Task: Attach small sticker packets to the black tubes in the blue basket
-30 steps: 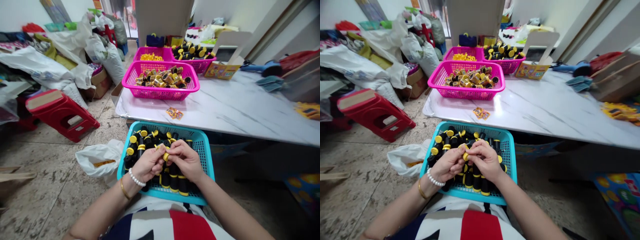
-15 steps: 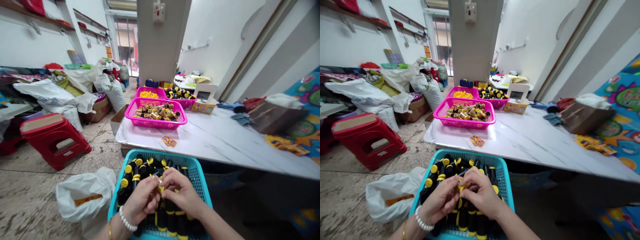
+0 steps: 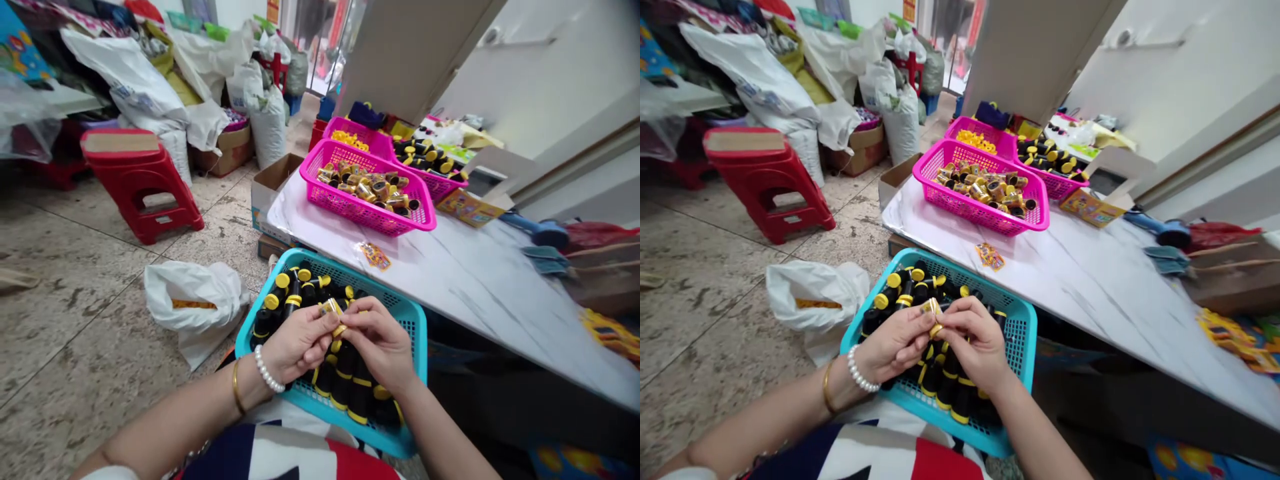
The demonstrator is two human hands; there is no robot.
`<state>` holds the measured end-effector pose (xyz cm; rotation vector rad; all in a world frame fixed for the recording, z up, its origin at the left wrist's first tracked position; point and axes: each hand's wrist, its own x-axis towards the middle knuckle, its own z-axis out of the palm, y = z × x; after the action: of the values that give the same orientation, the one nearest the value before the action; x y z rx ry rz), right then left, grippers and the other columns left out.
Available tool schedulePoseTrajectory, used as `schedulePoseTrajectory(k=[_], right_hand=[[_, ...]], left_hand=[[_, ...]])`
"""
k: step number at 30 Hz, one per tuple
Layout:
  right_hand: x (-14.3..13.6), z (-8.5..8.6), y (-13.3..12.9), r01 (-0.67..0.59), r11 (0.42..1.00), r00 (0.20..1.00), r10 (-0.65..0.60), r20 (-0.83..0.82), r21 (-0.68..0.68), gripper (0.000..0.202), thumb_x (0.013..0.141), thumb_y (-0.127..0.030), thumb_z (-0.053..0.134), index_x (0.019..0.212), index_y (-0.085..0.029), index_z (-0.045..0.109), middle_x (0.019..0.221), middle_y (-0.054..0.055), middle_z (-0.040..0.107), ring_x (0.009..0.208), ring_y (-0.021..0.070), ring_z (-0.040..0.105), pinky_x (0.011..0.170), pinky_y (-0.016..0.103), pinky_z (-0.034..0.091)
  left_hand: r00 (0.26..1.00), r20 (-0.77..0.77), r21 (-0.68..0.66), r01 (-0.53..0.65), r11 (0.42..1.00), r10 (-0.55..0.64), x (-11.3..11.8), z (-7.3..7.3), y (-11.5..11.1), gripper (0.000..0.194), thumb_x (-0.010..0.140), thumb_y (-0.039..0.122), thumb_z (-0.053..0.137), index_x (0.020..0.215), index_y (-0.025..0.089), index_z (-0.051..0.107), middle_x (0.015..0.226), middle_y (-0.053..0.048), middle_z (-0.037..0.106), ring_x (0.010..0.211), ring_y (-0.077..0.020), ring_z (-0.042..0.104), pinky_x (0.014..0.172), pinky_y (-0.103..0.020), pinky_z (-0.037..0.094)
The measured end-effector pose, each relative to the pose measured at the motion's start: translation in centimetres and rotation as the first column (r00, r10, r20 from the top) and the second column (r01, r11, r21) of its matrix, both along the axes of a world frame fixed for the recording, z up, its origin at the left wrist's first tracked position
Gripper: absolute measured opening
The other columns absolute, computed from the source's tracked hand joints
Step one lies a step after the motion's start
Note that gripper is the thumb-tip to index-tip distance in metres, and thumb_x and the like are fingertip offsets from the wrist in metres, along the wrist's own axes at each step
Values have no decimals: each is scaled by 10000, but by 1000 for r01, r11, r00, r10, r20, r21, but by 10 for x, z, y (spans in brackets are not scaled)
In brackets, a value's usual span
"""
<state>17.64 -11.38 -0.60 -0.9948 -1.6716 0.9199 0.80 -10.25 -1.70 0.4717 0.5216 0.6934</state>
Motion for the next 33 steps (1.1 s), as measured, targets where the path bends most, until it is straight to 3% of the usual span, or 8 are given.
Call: schedulePoseTrajectory(k=[7,15,19,22,24,27,30,33], right_hand=[[5,3,6,-14,999,1000,14,3,-37,242,789,-117,676,963,-285,687,968,32,534,769,141,609,633,268,549],[-4,19,25,10,1000,966,-2,260,-29,156,811,-163,607,955,-216,635,934,45,591,712,134,606,602,246,531],[15,62,83,226,953,909,-281,309,203,184,805,-243,632,983,-199,640,816,27,633,663,139,599,590,258,526],[43,99,131,385,839,842,-490,225,385,409,785,-299,665,1173,-198,581,1074,85,646,767,168,639,669,312,555],[55,106,143,427,764,779,-582,232,484,478,776,-309,679,1226,-190,568,1184,117,612,803,183,647,695,334,557],[51,79,125,326,822,799,-503,328,467,285,843,-306,609,1107,-210,659,1074,81,671,825,189,654,697,323,549],[25,31,89,84,954,846,-221,485,288,164,873,-258,570,935,-238,720,889,36,709,805,174,655,734,309,534],[-2,-6,63,-185,971,721,28,692,154,277,843,-197,591,1099,-258,679,1069,63,671,964,206,604,825,343,507]], left_hand=[[999,-38,2,-8,1000,8,8,3,2,337,793,455,659,789,155,507,499,73,507,285,5,308,275,-112,196],[982,-172,105,-61,993,79,-3,2,21,347,814,517,588,841,183,497,506,52,546,267,-24,334,264,-125,177],[964,-198,88,-161,983,176,-12,7,25,312,822,432,597,999,184,531,540,66,531,292,-19,301,283,-129,159],[939,-261,133,-196,971,225,-21,5,19,309,835,420,580,1023,177,556,560,67,518,314,-13,286,307,-137,156],[886,-356,248,-218,944,298,-30,0,12,295,841,428,576,998,179,585,569,66,510,332,-13,291,329,-146,177],[670,-517,573,-191,797,532,-47,-10,-1,227,821,390,624,907,183,657,684,12,602,508,-63,500,467,-172,374],[483,-581,750,5,662,655,-60,-16,-8,169,820,344,635,831,189,703,849,-39,673,784,-145,603,703,-235,458],[500,-646,692,66,719,576,-63,-16,-3,197,831,361,619,873,188,703,839,-41,677,735,-140,593,668,-240,457]])
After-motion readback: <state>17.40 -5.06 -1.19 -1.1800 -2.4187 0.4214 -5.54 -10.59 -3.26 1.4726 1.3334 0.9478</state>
